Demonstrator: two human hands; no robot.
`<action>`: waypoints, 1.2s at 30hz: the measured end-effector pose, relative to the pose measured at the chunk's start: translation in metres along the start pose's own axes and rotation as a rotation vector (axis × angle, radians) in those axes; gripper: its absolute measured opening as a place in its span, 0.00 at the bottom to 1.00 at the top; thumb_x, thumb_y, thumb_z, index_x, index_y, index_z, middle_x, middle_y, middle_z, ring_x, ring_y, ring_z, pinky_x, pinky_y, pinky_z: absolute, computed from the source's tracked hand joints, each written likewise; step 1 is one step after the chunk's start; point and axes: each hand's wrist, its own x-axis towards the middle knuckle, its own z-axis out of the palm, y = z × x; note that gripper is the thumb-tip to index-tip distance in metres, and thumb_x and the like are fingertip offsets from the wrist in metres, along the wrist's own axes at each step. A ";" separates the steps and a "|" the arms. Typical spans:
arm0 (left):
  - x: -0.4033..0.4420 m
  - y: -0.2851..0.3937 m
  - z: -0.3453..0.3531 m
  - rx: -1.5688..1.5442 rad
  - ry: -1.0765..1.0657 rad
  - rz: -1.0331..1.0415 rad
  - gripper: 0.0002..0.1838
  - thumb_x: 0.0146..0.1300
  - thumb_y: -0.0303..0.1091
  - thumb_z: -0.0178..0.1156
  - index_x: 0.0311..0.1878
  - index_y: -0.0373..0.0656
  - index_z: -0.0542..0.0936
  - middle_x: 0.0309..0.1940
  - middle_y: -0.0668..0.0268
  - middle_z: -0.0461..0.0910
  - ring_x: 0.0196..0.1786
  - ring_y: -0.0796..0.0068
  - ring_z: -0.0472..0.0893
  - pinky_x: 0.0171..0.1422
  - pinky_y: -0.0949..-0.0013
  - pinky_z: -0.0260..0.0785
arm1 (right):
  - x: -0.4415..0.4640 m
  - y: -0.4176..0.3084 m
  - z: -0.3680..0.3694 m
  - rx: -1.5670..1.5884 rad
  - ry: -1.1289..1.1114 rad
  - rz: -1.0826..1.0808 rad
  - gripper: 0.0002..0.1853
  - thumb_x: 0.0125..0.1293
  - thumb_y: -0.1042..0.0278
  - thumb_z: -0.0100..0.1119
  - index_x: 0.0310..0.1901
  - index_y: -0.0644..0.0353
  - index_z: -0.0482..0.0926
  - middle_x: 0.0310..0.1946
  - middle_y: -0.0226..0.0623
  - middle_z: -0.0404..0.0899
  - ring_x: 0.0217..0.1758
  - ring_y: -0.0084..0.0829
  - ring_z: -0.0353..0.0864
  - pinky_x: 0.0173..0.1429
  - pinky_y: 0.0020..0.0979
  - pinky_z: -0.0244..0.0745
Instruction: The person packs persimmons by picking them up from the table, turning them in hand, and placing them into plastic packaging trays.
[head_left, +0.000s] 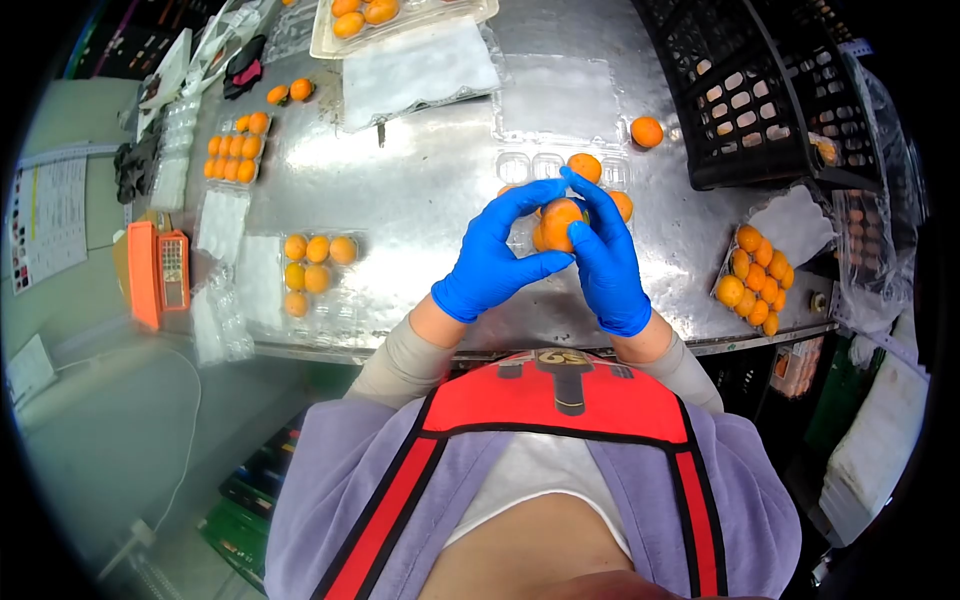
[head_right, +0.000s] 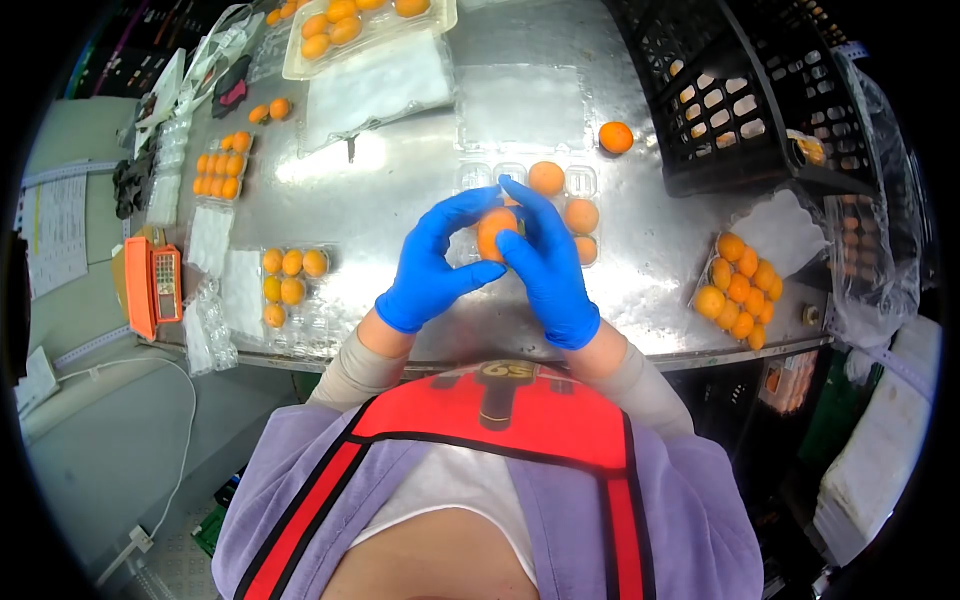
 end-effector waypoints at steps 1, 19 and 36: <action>0.000 0.000 0.002 -0.031 0.038 -0.004 0.37 0.47 0.26 0.70 0.62 0.40 0.64 0.57 0.61 0.70 0.60 0.67 0.71 0.65 0.64 0.61 | 0.000 0.001 0.000 -0.028 0.012 -0.012 0.28 0.66 0.60 0.50 0.64 0.61 0.60 0.58 0.38 0.66 0.58 0.30 0.69 0.63 0.31 0.64; -0.003 -0.001 0.012 0.248 0.065 0.124 0.36 0.43 0.29 0.71 0.58 0.43 0.67 0.53 0.62 0.74 0.56 0.64 0.74 0.61 0.65 0.65 | 0.012 0.005 -0.003 0.092 0.063 0.160 0.20 0.67 0.65 0.46 0.61 0.56 0.67 0.47 0.35 0.74 0.52 0.26 0.71 0.59 0.27 0.63; -0.004 -0.012 0.003 -0.582 0.157 -0.199 0.33 0.52 0.27 0.66 0.62 0.42 0.64 0.63 0.61 0.65 0.63 0.67 0.68 0.67 0.62 0.60 | 0.010 0.007 -0.033 -0.086 0.171 0.010 0.15 0.65 0.69 0.51 0.52 0.62 0.75 0.48 0.36 0.77 0.51 0.29 0.75 0.57 0.31 0.67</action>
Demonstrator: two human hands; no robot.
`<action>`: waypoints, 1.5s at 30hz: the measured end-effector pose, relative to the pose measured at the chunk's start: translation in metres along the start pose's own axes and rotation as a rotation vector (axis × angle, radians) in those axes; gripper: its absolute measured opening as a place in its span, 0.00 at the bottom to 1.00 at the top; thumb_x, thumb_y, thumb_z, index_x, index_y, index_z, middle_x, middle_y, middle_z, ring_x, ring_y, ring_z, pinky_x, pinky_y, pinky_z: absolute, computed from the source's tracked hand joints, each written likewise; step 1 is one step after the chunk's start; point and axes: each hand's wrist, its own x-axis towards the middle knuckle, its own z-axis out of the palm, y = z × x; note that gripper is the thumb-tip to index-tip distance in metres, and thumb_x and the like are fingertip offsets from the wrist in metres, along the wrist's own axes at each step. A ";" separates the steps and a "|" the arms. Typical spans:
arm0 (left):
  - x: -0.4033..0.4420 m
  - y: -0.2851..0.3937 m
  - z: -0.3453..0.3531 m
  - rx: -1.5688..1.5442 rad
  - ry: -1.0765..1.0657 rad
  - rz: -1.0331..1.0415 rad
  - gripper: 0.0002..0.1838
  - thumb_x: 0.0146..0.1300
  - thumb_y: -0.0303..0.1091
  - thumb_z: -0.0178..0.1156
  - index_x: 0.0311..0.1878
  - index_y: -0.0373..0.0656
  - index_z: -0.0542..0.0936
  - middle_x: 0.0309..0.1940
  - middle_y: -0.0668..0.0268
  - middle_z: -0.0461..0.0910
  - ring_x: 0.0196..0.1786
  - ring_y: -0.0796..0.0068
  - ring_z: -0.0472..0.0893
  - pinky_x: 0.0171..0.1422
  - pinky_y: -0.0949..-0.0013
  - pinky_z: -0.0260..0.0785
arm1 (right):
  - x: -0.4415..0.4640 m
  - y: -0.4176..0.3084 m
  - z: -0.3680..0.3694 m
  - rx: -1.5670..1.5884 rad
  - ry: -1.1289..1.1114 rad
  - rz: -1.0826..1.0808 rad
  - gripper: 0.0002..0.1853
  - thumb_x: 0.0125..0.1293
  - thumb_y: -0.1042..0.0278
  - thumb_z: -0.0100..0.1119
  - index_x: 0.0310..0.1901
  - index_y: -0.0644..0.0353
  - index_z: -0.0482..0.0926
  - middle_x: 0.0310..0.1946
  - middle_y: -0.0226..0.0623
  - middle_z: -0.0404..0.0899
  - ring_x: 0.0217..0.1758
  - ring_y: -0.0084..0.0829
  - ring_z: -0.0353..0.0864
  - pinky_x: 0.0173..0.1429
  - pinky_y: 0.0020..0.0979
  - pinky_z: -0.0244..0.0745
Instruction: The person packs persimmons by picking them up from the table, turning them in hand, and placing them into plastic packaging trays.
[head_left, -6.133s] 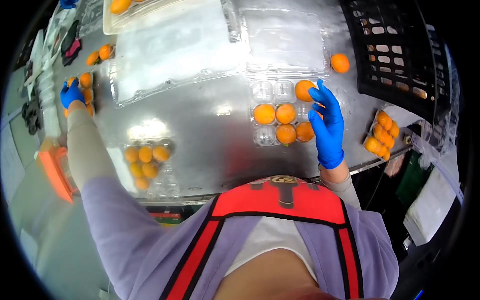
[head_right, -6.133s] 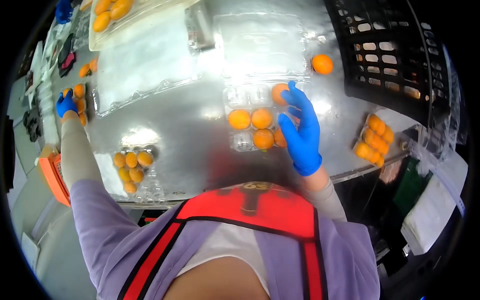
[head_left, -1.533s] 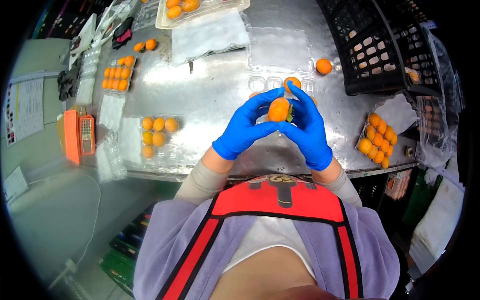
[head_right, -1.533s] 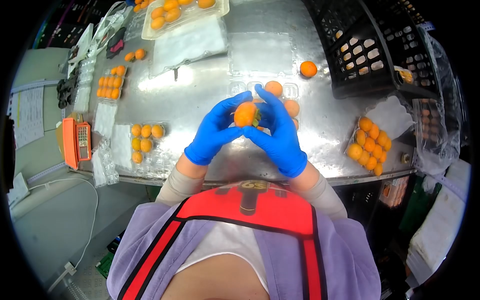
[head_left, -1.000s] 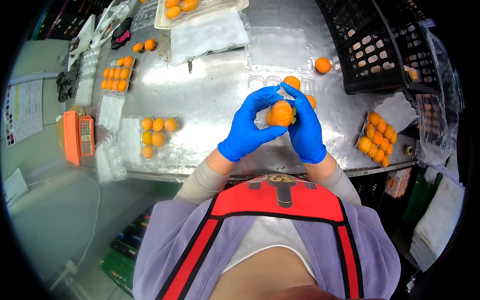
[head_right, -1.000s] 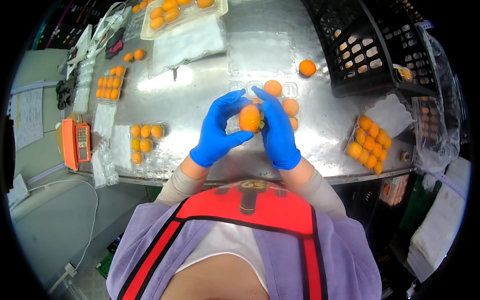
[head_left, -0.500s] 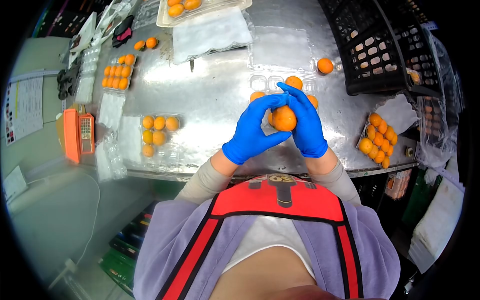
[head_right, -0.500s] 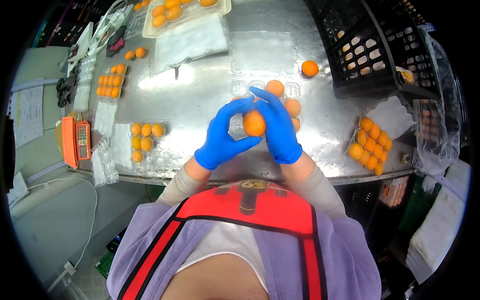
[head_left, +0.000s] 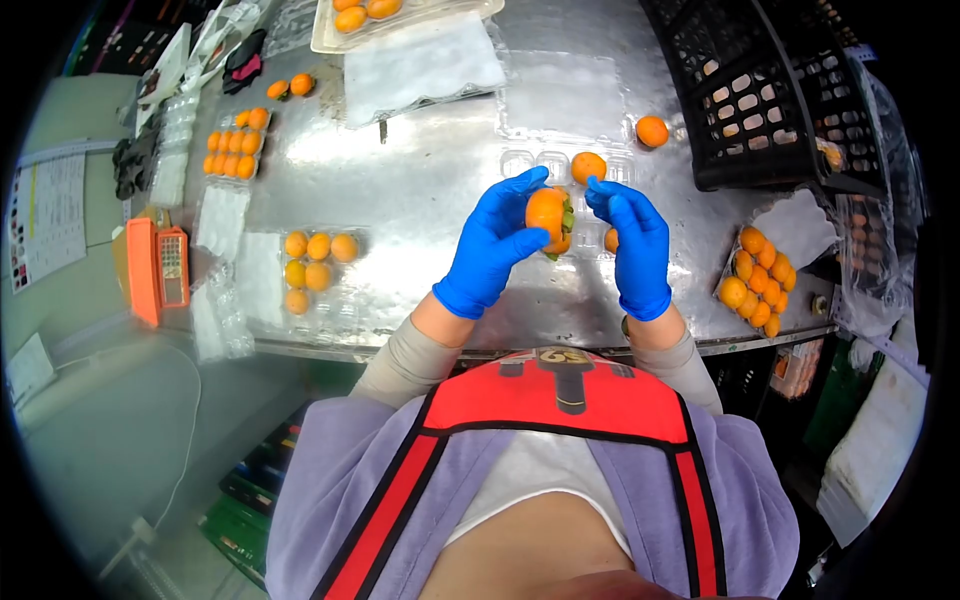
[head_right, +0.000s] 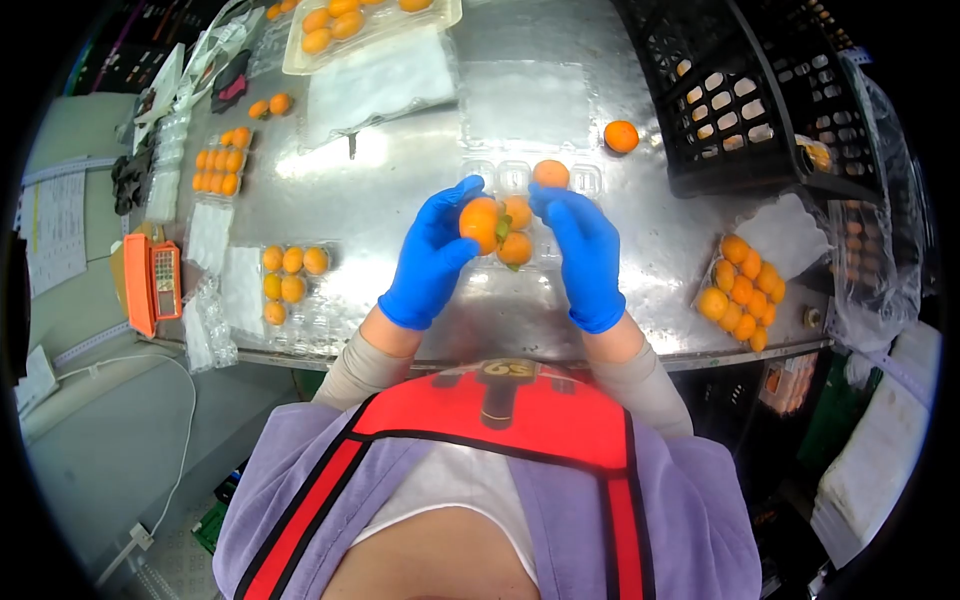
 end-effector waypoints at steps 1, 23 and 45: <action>0.001 -0.008 -0.003 -0.060 0.018 -0.021 0.31 0.54 0.30 0.65 0.61 0.42 0.65 0.62 0.62 0.66 0.62 0.67 0.68 0.66 0.63 0.62 | -0.002 -0.001 0.002 -0.110 -0.005 -0.075 0.17 0.62 0.72 0.56 0.53 0.63 0.73 0.52 0.38 0.75 0.53 0.30 0.75 0.59 0.32 0.67; -0.003 -0.037 0.006 -0.233 0.187 -0.245 0.24 0.67 0.48 0.47 0.58 0.39 0.67 0.48 0.61 0.73 0.50 0.70 0.74 0.55 0.66 0.68 | -0.012 -0.001 0.029 -0.653 -0.186 -0.532 0.40 0.48 0.73 0.68 0.65 0.58 0.61 0.52 0.43 0.71 0.51 0.39 0.73 0.55 0.34 0.68; -0.001 -0.075 0.018 1.312 -0.097 0.416 0.24 0.50 0.36 0.64 0.54 0.49 0.74 0.53 0.56 0.72 0.53 0.53 0.72 0.56 0.56 0.64 | 0.016 0.112 -0.140 -0.567 0.353 -0.286 0.32 0.47 0.73 0.69 0.55 0.62 0.65 0.52 0.40 0.70 0.53 0.32 0.72 0.59 0.32 0.68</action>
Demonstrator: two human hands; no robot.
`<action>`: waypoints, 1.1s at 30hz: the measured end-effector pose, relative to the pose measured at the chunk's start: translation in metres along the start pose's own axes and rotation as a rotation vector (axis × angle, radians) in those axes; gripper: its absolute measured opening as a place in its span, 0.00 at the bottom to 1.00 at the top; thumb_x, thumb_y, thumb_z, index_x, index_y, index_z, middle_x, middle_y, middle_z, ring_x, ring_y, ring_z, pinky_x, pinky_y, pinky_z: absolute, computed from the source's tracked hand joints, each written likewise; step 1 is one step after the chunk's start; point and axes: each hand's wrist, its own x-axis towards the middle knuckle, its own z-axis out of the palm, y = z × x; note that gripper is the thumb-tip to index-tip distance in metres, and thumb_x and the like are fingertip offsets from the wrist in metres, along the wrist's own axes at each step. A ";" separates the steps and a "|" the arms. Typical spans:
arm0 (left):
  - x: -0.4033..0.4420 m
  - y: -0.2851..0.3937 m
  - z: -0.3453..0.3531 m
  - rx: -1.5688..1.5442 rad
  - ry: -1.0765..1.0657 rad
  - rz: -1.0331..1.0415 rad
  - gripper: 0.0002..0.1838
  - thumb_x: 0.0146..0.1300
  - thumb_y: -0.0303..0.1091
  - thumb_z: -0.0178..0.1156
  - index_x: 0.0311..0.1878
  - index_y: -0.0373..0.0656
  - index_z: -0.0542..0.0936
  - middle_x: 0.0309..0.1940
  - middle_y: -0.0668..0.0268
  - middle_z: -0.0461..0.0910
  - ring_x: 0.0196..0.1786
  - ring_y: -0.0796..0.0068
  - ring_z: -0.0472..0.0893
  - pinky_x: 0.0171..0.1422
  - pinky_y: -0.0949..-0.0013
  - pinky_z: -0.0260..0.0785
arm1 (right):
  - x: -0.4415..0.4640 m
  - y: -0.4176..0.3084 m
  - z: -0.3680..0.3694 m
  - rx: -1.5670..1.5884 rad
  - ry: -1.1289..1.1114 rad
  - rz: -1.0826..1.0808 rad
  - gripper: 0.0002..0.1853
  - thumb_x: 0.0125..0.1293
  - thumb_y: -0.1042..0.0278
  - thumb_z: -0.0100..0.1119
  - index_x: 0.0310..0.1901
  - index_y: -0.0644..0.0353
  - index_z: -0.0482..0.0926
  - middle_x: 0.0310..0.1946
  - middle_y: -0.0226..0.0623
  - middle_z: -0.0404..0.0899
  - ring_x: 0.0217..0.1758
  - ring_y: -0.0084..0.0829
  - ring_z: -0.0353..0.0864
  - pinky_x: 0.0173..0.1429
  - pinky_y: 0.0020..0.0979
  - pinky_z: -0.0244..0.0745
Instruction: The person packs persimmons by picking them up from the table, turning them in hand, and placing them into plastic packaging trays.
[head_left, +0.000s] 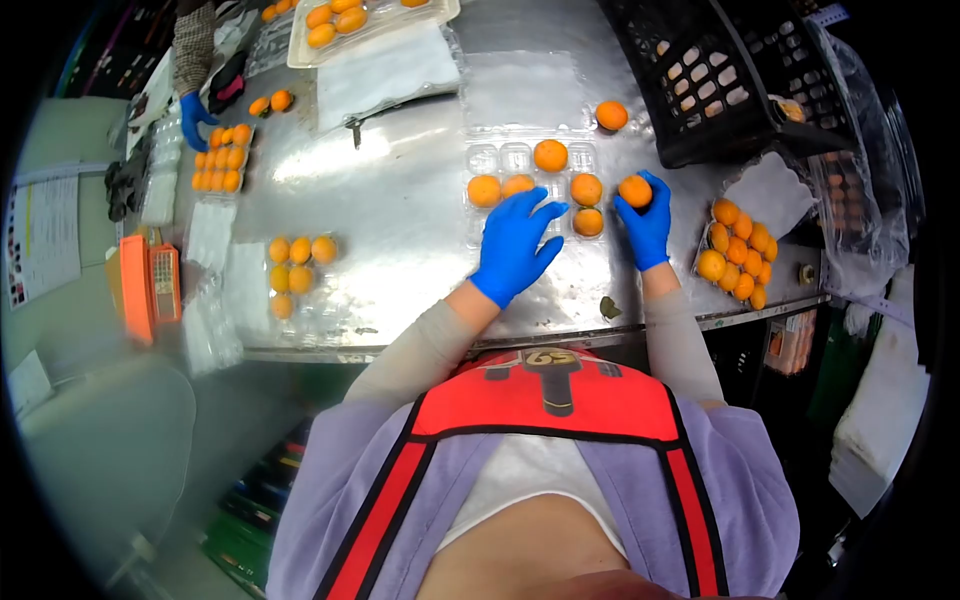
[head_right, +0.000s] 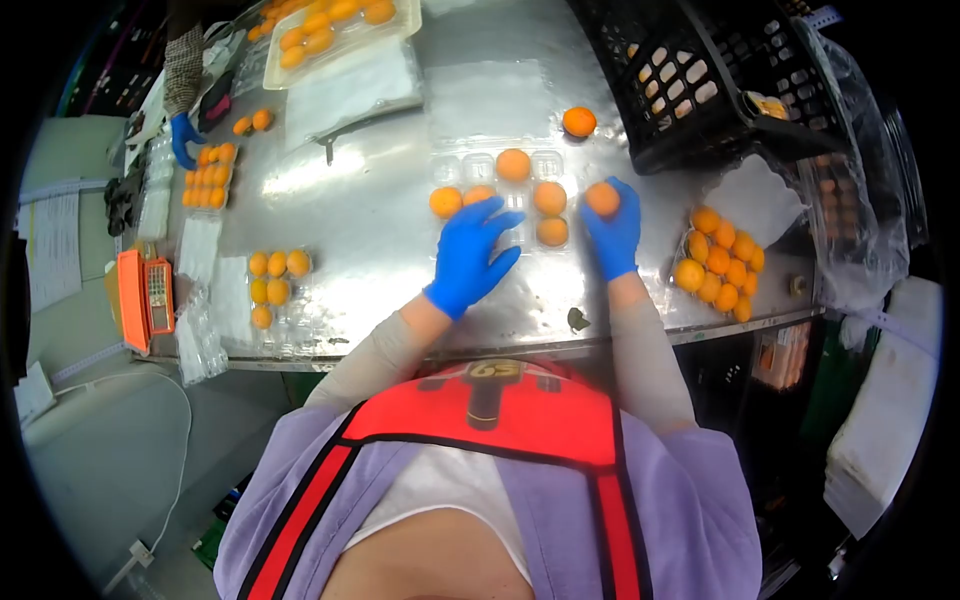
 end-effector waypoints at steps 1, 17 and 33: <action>0.008 0.001 0.007 0.062 0.003 0.071 0.24 0.50 0.36 0.64 0.53 0.50 0.74 0.55 0.57 0.71 0.55 0.53 0.70 0.58 0.54 0.62 | 0.004 -0.002 0.000 -0.004 0.010 0.004 0.32 0.47 0.73 0.69 0.55 0.62 0.65 0.52 0.40 0.70 0.53 0.32 0.72 0.59 0.32 0.68; 0.052 -0.003 0.055 0.212 -0.334 0.185 0.20 0.42 0.38 0.68 0.43 0.56 0.81 0.63 0.63 0.64 0.67 0.53 0.58 0.69 0.48 0.49 | -0.044 -0.032 -0.041 -0.186 0.039 -0.045 0.35 0.50 0.66 0.67 0.60 0.64 0.64 0.55 0.44 0.69 0.57 0.39 0.70 0.61 0.36 0.65; 0.039 0.029 -0.042 -1.306 -0.261 -0.373 0.31 0.54 0.31 0.63 0.62 0.41 0.67 0.67 0.63 0.59 0.68 0.67 0.61 0.68 0.64 0.57 | -0.023 -0.168 -0.003 0.802 -0.580 0.290 0.37 0.56 0.53 0.63 0.65 0.58 0.60 0.60 0.37 0.66 0.62 0.35 0.67 0.64 0.37 0.60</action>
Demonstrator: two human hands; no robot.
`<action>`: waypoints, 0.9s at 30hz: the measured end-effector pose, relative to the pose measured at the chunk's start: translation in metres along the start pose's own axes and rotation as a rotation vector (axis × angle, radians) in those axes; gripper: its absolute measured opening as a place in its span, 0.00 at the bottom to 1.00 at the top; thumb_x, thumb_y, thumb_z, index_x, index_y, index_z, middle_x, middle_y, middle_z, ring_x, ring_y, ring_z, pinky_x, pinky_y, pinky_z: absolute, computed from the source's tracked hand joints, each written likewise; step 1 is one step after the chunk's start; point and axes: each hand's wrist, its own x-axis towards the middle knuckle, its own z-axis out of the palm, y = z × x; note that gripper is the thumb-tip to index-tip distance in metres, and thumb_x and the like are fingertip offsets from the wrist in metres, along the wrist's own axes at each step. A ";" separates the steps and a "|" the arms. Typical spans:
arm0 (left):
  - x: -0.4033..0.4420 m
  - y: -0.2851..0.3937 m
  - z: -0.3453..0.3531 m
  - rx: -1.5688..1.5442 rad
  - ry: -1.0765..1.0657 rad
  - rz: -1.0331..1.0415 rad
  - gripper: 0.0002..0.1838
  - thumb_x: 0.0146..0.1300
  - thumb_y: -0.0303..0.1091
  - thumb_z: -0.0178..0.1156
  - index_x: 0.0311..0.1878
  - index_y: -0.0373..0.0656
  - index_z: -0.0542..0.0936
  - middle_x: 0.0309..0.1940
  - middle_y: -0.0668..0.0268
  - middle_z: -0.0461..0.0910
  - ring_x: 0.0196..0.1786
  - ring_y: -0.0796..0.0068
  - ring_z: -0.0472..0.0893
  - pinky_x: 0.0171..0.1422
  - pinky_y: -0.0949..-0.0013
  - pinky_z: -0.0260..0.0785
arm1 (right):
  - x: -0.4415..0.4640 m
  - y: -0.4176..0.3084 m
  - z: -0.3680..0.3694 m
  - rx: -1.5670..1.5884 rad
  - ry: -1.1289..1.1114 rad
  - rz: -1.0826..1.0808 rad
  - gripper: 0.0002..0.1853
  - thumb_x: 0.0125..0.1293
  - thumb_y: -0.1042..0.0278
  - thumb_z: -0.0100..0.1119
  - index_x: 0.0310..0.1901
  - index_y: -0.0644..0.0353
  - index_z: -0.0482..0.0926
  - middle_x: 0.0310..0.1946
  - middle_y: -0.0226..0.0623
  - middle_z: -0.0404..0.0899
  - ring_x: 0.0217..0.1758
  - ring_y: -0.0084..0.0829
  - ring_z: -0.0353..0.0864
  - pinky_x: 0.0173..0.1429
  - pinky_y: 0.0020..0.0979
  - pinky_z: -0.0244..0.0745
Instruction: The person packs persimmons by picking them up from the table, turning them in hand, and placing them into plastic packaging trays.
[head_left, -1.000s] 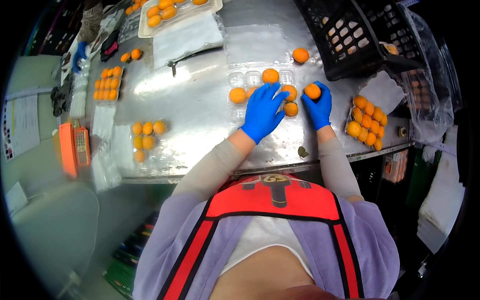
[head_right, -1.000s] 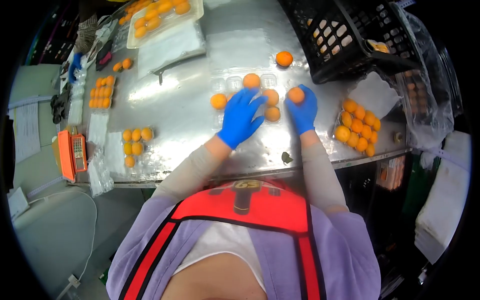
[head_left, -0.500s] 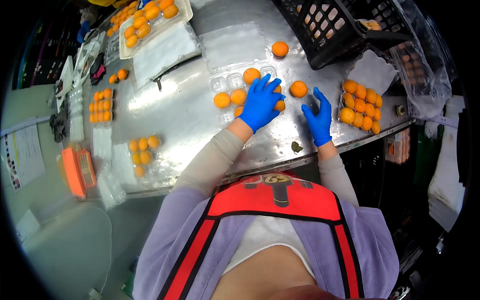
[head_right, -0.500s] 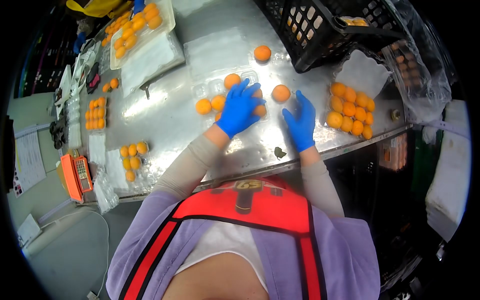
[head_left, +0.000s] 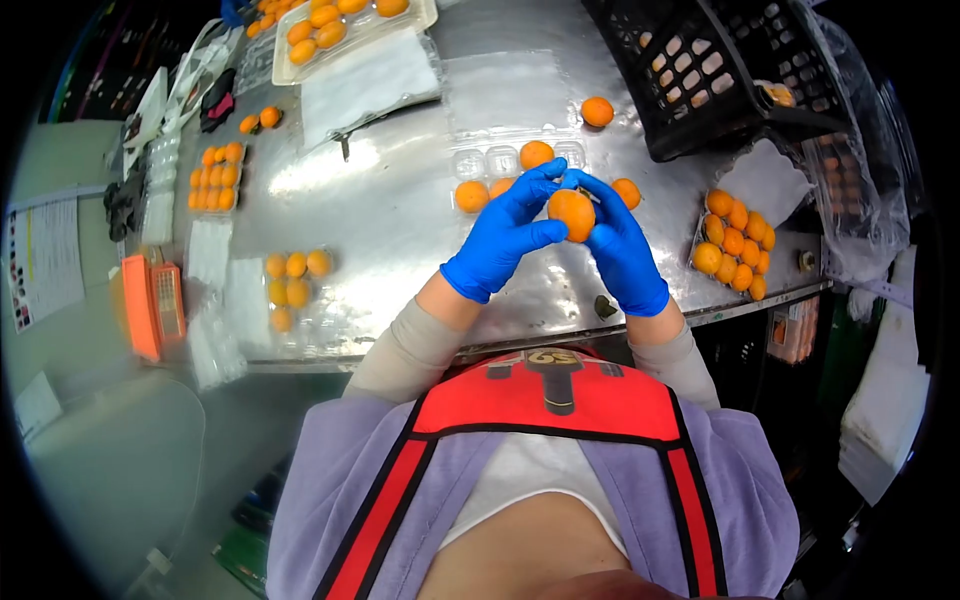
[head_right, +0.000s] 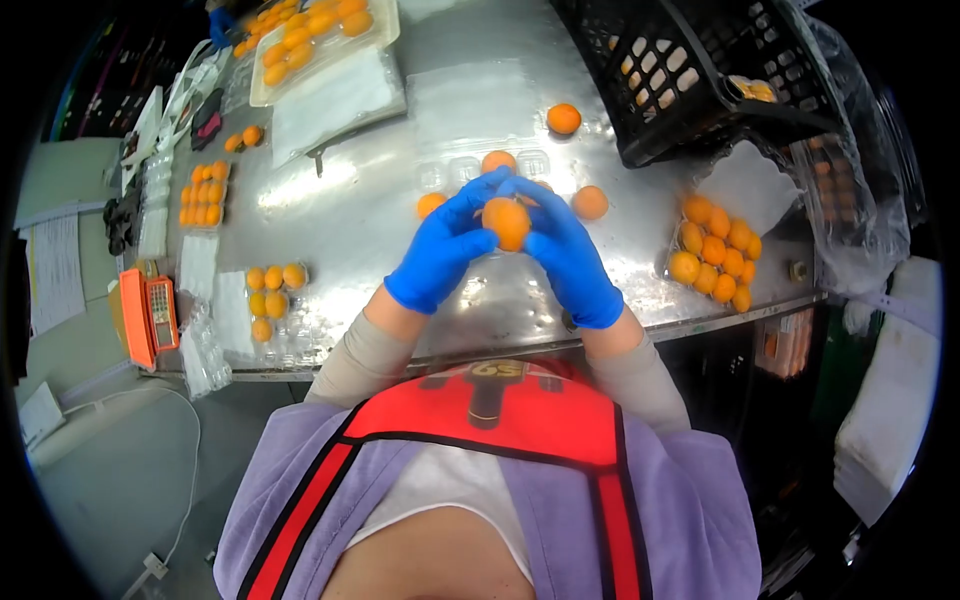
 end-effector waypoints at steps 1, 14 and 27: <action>-0.003 0.001 -0.001 -0.123 0.010 -0.058 0.32 0.56 0.32 0.63 0.64 0.39 0.65 0.66 0.63 0.60 0.67 0.68 0.62 0.67 0.64 0.57 | 0.002 -0.005 0.005 -0.001 -0.012 0.005 0.37 0.56 0.53 0.63 0.65 0.58 0.60 0.60 0.37 0.66 0.62 0.35 0.67 0.64 0.37 0.60; -0.020 0.003 -0.016 -0.379 0.045 -0.101 0.29 0.61 0.44 0.57 0.63 0.40 0.65 0.56 0.62 0.70 0.60 0.69 0.69 0.65 0.64 0.60 | 0.025 -0.021 0.036 -0.996 -0.007 -0.602 0.31 0.43 0.70 0.69 0.55 0.57 0.73 0.59 0.42 0.66 0.63 0.44 0.63 0.66 0.41 0.57; -0.033 0.031 -0.010 -0.025 0.157 0.186 0.46 0.46 0.24 0.69 0.68 0.45 0.56 0.57 0.60 0.69 0.61 0.64 0.69 0.63 0.62 0.65 | 0.021 -0.014 0.032 -0.550 -0.019 -0.383 0.44 0.52 0.58 0.66 0.67 0.62 0.54 0.62 0.42 0.64 0.64 0.37 0.64 0.66 0.39 0.57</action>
